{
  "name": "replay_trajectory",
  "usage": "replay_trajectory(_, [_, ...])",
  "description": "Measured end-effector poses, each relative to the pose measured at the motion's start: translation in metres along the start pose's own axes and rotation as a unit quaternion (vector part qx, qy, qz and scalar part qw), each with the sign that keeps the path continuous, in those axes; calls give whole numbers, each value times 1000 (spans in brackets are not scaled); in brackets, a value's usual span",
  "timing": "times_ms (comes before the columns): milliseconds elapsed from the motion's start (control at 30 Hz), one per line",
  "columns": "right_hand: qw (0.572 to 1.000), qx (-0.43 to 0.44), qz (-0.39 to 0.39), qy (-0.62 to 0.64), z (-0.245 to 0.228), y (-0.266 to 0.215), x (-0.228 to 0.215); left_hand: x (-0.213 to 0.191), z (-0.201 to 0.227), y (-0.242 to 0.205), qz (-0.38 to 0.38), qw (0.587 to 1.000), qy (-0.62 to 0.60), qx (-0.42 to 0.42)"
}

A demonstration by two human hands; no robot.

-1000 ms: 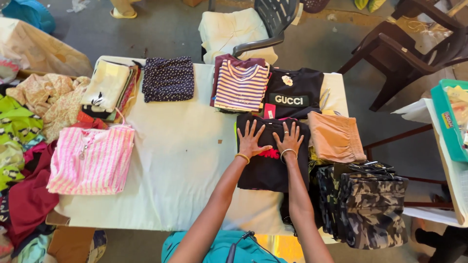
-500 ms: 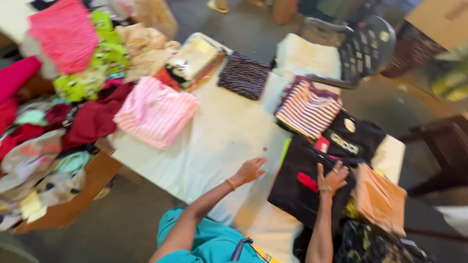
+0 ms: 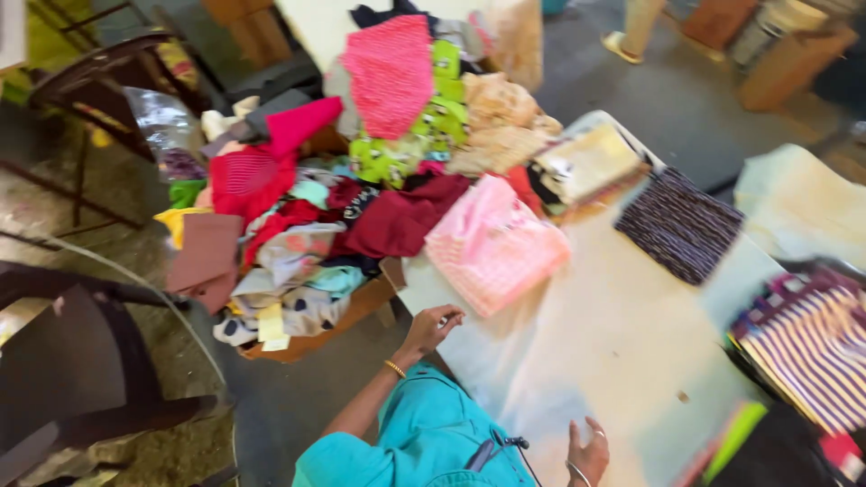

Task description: Folding various shirts and garments and organizing them on a sorting table.

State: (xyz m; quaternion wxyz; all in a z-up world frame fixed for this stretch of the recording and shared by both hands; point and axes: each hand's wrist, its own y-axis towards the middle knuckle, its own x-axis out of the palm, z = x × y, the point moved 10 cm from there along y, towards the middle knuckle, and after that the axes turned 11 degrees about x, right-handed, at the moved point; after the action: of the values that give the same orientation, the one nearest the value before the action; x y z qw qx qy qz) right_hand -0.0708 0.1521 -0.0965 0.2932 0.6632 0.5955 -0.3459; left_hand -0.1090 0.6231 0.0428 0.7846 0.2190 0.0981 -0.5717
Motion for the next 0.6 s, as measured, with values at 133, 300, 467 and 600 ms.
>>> replay_trajectory(133, [999, 8, 33, 4, -51, 6, 30, -81, -39, 23, 44, 997, 61, -14])
replay_trajectory(300, [964, 106, 133, 206, -39, -4, 49, -166, -51, 61, 149, 977, 150, 43])
replay_trajectory(467, [964, 120, 183, 150, -59, -8, 32, -198, -100, 71, 182, 956, 231, 2])
replay_trajectory(600, [964, 128, 221, 71, -73, -6, 22, -200, -150, 77, 162, 950, 259, -61])
